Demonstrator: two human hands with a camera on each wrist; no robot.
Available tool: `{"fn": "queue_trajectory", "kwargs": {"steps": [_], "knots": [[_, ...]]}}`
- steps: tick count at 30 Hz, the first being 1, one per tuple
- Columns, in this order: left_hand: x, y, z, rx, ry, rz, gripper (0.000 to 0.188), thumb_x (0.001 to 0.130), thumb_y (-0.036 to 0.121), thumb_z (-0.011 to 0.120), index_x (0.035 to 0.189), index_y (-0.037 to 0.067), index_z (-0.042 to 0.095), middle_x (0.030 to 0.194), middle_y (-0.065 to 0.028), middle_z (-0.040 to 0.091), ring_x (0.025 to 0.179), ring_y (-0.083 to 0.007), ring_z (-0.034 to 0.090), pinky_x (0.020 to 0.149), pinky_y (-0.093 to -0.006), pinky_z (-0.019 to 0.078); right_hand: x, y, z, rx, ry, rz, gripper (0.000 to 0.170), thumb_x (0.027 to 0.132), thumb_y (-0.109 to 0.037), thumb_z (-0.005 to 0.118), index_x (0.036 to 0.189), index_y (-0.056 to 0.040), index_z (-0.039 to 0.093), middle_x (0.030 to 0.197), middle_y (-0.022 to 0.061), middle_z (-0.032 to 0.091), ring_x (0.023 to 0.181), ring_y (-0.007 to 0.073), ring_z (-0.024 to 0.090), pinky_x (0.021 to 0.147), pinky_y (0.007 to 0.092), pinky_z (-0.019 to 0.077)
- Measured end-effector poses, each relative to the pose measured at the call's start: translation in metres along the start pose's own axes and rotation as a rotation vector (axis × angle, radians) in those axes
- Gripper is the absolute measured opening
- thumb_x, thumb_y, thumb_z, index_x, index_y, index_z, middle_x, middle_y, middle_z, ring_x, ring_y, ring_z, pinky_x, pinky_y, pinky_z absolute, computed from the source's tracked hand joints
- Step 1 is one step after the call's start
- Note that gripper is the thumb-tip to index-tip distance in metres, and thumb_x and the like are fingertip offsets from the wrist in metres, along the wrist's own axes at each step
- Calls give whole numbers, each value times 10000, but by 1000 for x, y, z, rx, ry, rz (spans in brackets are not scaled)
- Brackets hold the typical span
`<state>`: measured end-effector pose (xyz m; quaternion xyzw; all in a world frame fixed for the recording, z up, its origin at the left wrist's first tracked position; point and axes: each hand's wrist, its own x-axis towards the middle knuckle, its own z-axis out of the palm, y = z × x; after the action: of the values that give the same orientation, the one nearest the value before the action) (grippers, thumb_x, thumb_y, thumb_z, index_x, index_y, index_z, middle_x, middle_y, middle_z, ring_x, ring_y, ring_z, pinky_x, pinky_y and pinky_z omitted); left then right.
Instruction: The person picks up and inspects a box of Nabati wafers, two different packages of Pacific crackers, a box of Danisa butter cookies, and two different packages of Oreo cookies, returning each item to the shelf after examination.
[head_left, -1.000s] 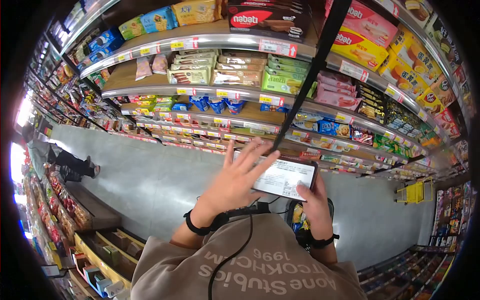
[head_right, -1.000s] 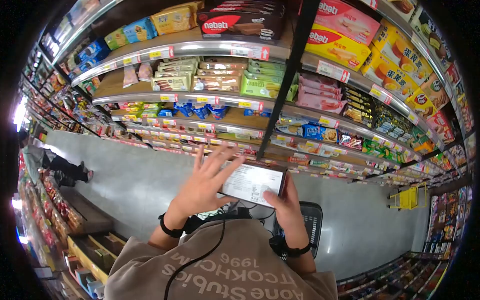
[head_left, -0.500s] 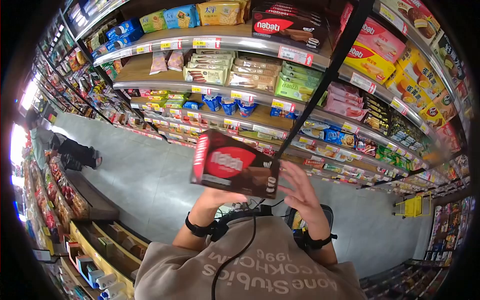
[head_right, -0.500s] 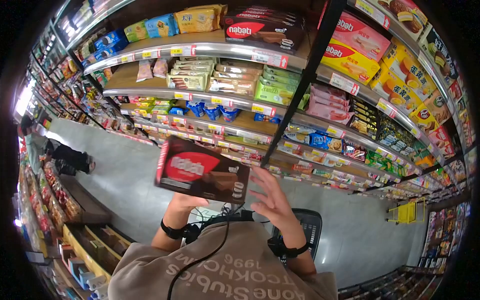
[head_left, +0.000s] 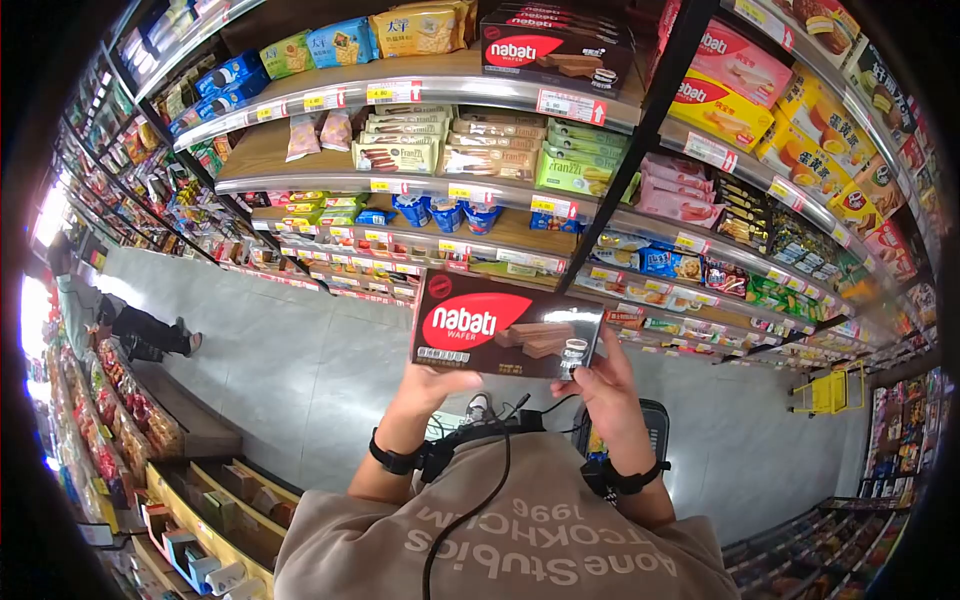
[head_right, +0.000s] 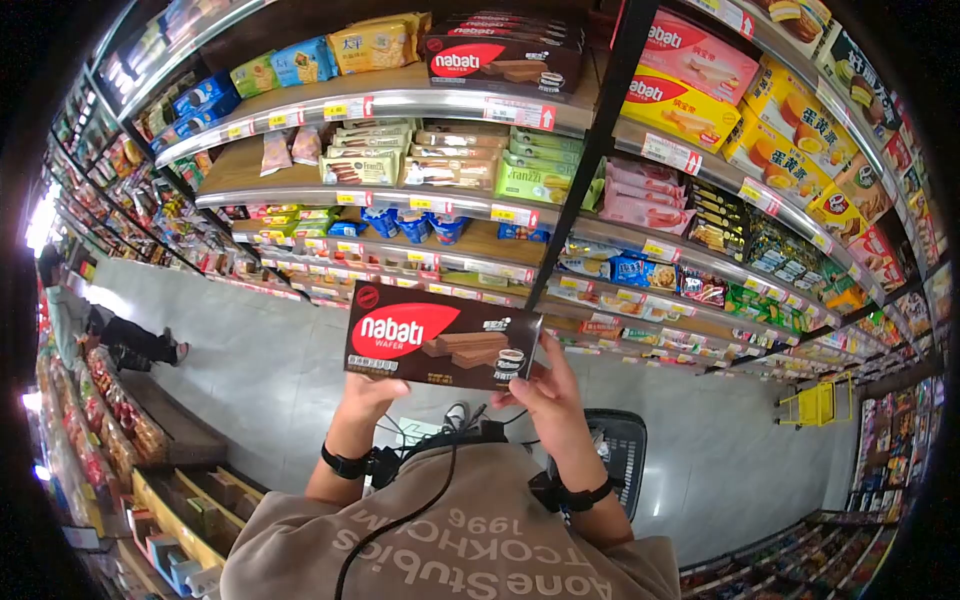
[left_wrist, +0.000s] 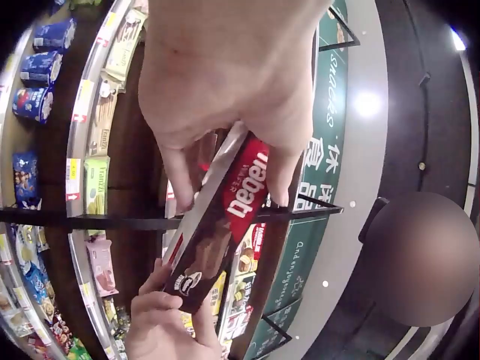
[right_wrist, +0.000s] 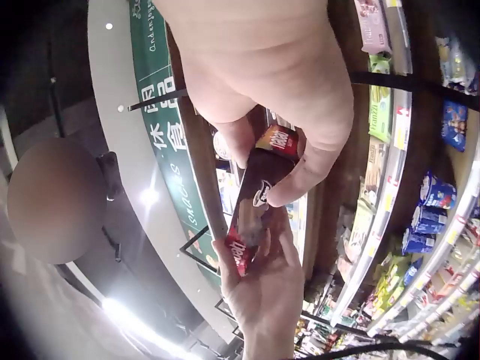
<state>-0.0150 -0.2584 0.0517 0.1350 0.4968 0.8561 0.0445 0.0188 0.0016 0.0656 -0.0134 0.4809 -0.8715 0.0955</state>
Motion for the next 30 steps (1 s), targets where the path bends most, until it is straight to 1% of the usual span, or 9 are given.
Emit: {"fn": "queue_trajectory", "kwargs": {"steps": [1, 3, 6, 9, 14, 18, 25, 28, 30], "knots": [[3, -2, 3, -108, 73, 179, 1133, 692, -5, 872, 1599, 60, 196, 1506, -129, 452, 1342, -232, 504, 1144, -411, 398, 0, -1, 0, -3, 31, -20, 788, 931, -53, 642, 1589, -88, 210, 1193, 187, 652, 903, 274, 700, 788, 407, 594], [14, 23, 17, -128, 46, 179, 1105, 741, -17, 823, 1616, 79, 154, 1476, -136, 486, 1321, -223, 525, 1120, -391, 424, -1, -3, -1, -22, 61, -37, 770, 918, -44, 648, 1573, -70, 244, 1186, 175, 651, 904, 258, 700, 787, 393, 594], [17, 32, 18, 59, 106, 76, 1087, 761, 69, 824, 1610, 24, 146, 1620, -116, 297, 1357, -200, 484, 1139, -377, 409, 1, -5, -4, -55, 62, -51, 728, 914, -44, 653, 1548, -43, 296, 1189, 160, 650, 917, 243, 698, 787, 379, 594], [18, 28, 12, 59, 62, 81, 1041, 794, -6, 773, 1621, 84, 147, 1449, -136, 509, 1282, -203, 556, 1080, -358, 454, 3, -6, -6, -81, 50, -62, 688, 911, -50, 659, 1523, -18, 344, 1200, 144, 648, 932, 234, 696, 788, 370, 595], [24, 27, 9, 112, 81, 121, 1000, 808, -21, 752, 1615, 54, 165, 1457, -138, 504, 1277, -205, 556, 1077, -349, 451, 3, -10, -3, -166, 38, -76, 656, 925, -52, 655, 1512, -11, 364, 1244, 120, 626, 1018, 214, 669, 811, 361, 591], [30, 32, 7, 149, 56, 169, 960, 818, -44, 730, 1604, 17, 182, 1472, -139, 490, 1292, -202, 541, 1077, -342, 449, 8, -14, 1, -210, 49, -107, 609, 933, -6, 647, 1488, -15, 395, 1296, 82, 569, 1134, 166, 589, 871, 352, 575], [64, 52, 6, 170, -26, 254, 947, 862, -2, 704, 1615, 5, 129, 1498, -137, 466, 1294, -192, 529, 1094, -339, 423, 36, -46, 15, -439, -19, -345, 550, 927, 0, 664, 1430, 9, 440, 1306, 65, 545, 1195, 150, 548, 927, 307, 538], [85, 66, 3, 303, -55, 242, 869, 933, 26, 644, 1618, 4, 110, 1579, -133, 349, 1347, -182, 456, 1124, -319, 363, 53, -62, 22, -535, 11, -485, 548, 923, 15, 662, 1426, 20, 446, 1308, 65, 529, 1219, 156, 542, 937, 293, 533], [106, 76, 4, 390, -115, 325, 801, 980, 32, 587, 1619, 7, 105, 1622, -126, 264, 1370, -171, 410, 1139, -306, 320, 65, -76, 28, -569, 43, -568, 547, 921, 25, 660, 1426, 27, 448, 1307, 64, 522, 1231, 162, 539, 940, 292, 533]]}}
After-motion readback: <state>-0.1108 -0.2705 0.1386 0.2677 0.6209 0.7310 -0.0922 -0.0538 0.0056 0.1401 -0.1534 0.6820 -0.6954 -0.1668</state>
